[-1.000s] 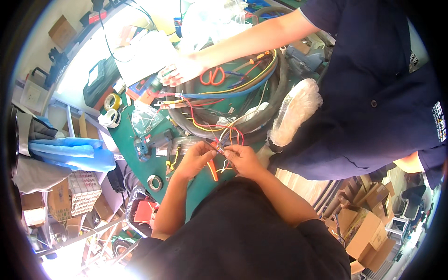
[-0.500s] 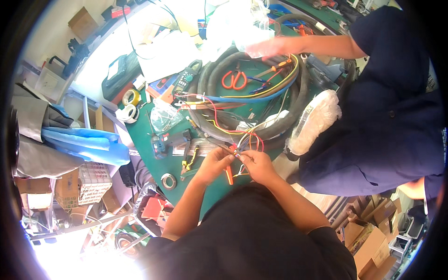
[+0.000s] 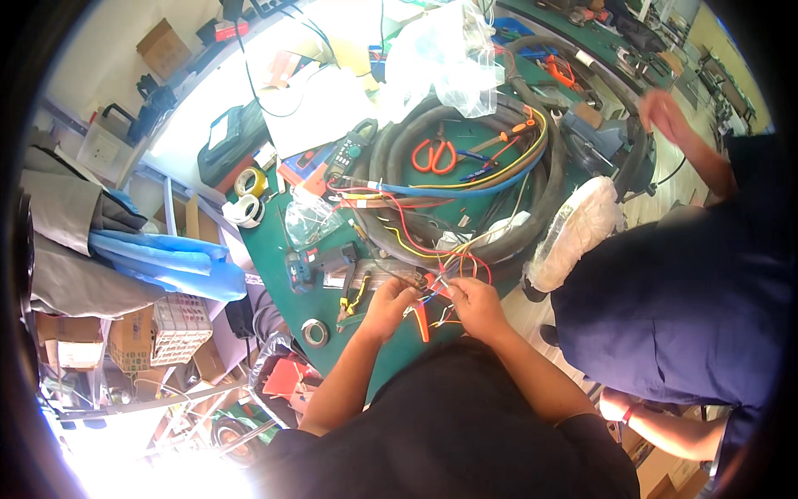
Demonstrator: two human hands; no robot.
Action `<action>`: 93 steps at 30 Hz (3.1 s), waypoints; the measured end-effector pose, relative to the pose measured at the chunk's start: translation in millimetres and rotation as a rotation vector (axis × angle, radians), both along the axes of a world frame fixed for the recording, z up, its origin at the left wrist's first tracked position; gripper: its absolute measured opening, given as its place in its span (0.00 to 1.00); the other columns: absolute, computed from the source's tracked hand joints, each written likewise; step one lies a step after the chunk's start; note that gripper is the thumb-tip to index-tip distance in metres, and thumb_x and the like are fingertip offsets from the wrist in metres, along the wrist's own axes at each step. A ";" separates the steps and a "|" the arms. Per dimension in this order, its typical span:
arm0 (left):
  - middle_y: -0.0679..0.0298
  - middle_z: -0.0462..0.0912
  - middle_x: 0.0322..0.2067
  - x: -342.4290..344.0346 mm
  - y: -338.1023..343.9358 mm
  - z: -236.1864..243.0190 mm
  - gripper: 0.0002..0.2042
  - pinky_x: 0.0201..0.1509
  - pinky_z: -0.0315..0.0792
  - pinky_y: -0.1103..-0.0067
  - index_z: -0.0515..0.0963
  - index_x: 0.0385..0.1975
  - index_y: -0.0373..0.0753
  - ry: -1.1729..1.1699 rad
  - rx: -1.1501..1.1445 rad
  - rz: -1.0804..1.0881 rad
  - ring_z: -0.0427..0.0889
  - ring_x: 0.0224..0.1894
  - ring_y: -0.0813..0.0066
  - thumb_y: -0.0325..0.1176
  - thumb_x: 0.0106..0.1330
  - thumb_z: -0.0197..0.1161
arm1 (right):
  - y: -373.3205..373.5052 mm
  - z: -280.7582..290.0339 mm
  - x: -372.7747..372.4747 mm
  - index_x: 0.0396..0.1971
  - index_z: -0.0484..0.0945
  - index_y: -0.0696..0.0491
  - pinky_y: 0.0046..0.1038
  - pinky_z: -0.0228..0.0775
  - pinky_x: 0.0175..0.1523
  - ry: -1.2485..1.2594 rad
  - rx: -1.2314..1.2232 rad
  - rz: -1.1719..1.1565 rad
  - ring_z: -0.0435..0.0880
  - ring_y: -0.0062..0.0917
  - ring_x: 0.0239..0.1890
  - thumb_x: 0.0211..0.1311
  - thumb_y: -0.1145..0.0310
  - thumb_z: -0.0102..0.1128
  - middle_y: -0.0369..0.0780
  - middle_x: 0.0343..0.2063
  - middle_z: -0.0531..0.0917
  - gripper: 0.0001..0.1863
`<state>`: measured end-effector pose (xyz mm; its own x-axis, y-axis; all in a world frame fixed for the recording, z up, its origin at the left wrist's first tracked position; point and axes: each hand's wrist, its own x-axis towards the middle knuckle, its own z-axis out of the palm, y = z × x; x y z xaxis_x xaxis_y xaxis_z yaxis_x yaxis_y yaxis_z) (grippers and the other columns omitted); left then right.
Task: The person uses a clamp meter and probes to test electrical wires on a workbench. They manipulate cables and connectors using their hands and tools while another person stands nearby observing.
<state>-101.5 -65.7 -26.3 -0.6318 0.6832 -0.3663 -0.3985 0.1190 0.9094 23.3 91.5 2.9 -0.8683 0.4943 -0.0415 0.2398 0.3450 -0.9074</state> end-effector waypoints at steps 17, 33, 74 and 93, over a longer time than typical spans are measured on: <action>0.49 0.72 0.54 -4.0 -55.6 5.4 0.23 0.59 0.68 0.75 0.66 0.56 0.24 0.083 -0.306 0.532 0.73 0.57 0.63 0.23 0.59 0.51 | -19.5 5.7 -8.2 0.39 0.80 0.55 0.35 0.72 0.41 0.044 0.064 0.320 0.81 0.39 0.37 0.63 0.67 0.57 0.43 0.34 0.81 0.09; 0.54 0.76 0.51 -86.1 -34.3 18.7 0.17 0.61 0.67 0.75 0.71 0.53 0.27 0.174 -0.215 0.569 0.76 0.54 0.68 0.23 0.64 0.52 | -16.7 -32.0 -32.6 0.37 0.80 0.55 0.35 0.71 0.50 -0.098 0.168 0.590 0.79 0.36 0.46 0.62 0.65 0.56 0.40 0.40 0.81 0.10; 0.45 0.54 0.68 -352.0 37.4 33.7 0.37 0.72 0.48 0.56 0.62 0.64 0.31 1.285 -1.306 0.224 0.49 0.72 0.49 0.47 0.59 0.65 | 5.8 -63.5 -64.9 0.45 0.79 0.53 0.35 0.73 0.50 -0.285 -0.120 0.741 0.81 0.40 0.46 0.66 0.59 0.54 0.45 0.43 0.81 0.15; 0.46 0.56 0.68 -357.9 96.2 22.2 0.39 0.71 0.45 0.52 0.54 0.69 0.40 1.242 -1.139 0.081 0.52 0.71 0.47 0.46 0.60 0.64 | 2.9 -61.4 -59.8 0.45 0.79 0.54 0.36 0.72 0.50 -0.309 -0.094 0.725 0.81 0.41 0.45 0.66 0.60 0.54 0.47 0.42 0.81 0.15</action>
